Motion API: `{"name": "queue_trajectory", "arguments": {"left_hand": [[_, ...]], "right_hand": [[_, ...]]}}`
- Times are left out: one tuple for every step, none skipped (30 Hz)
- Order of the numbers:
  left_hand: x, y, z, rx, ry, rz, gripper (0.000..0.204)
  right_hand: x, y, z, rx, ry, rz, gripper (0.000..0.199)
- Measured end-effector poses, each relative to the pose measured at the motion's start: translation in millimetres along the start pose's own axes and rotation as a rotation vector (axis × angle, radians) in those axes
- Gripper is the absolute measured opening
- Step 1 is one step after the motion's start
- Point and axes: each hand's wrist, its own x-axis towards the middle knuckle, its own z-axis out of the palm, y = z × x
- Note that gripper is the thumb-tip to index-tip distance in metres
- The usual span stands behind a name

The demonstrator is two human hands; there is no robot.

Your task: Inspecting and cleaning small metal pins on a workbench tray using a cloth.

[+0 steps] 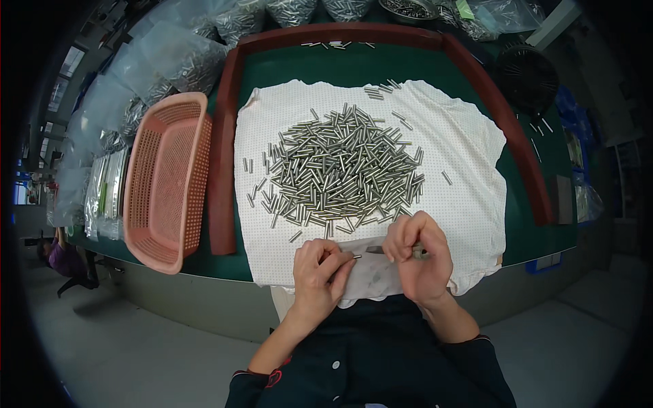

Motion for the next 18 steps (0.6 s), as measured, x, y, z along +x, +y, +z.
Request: {"name": "queue_trajectory", "arguments": {"left_hand": [[-0.1,-0.4,-0.3,0.006,0.001,-0.004,0.014],[-0.2,-0.6,-0.7,0.012,0.002,-0.008,0.014],[-0.1,-0.9,-0.9,0.012,-0.001,-0.009,0.014],[0.0,-1.0,-1.0,0.013,-0.002,-0.004,0.014],[0.1,-1.1,-1.2,0.015,-0.004,-0.001,0.014],[0.4,-0.8,-1.8,0.018,-0.004,-0.002,0.014],[1.4,0.1,-1.7,0.017,-0.005,0.001,0.014],[2.1,0.5,-1.4,0.016,-0.006,0.004,0.014],[2.5,0.6,-0.6,0.014,-0.008,0.006,0.014],[2.0,0.7,-0.4,0.019,-0.006,0.004,0.014],[1.4,0.7,-0.2,0.022,-0.004,0.002,0.014],[0.8,0.6,-0.1,0.025,-0.003,-0.001,0.014],[1.0,0.9,0.2,0.025,0.004,0.001,0.014],[1.3,1.1,0.4,0.024,0.011,0.004,0.014],[1.4,1.2,0.6,0.023,0.011,0.005,0.014],[1.0,0.9,0.8,0.022,0.014,0.004,0.014],[0.7,0.6,0.9,0.021,0.016,0.004,0.014],[0.7,0.5,0.8,0.020,0.016,0.004,0.014]], "right_hand": [[0.3,1.1,0.3,0.299,0.114,0.060,0.020],[1.6,-3.0,5.9,0.264,0.135,0.037,0.038],[2.6,-3.3,6.1,0.265,0.138,0.038,0.038],[4.2,-3.6,5.7,0.173,0.023,0.024,0.044],[5.9,-3.8,5.6,0.081,-0.091,0.011,0.051],[8.2,-4.7,7.5,0.000,-0.096,0.081,0.058],[9.9,-3.3,6.9,0.000,-0.092,0.079,0.058],[11.6,-0.8,5.6,0.024,-0.105,0.116,0.058],[12.3,0.9,5.3,0.048,-0.119,0.154,0.058],[12.6,2.4,6.8,0.052,-0.121,0.157,0.058],[12.7,3.7,8.8,0.005,-0.080,0.151,0.059],[12.7,5.3,10.5,-0.041,-0.039,0.146,0.060],[12.3,6.2,11.8,-0.042,-0.040,0.146,0.060],[11.5,7.5,12.9,-0.062,-0.020,0.152,0.060],[11.1,8.3,13.9,-0.082,-0.001,0.158,0.060],[10.8,9.2,14.9,-0.083,0.000,0.157,0.060],[10.6,9.9,15.8,-0.067,0.014,0.155,0.060],[10.3,10.3,16.3,-0.051,0.028,0.153,0.059]]}}
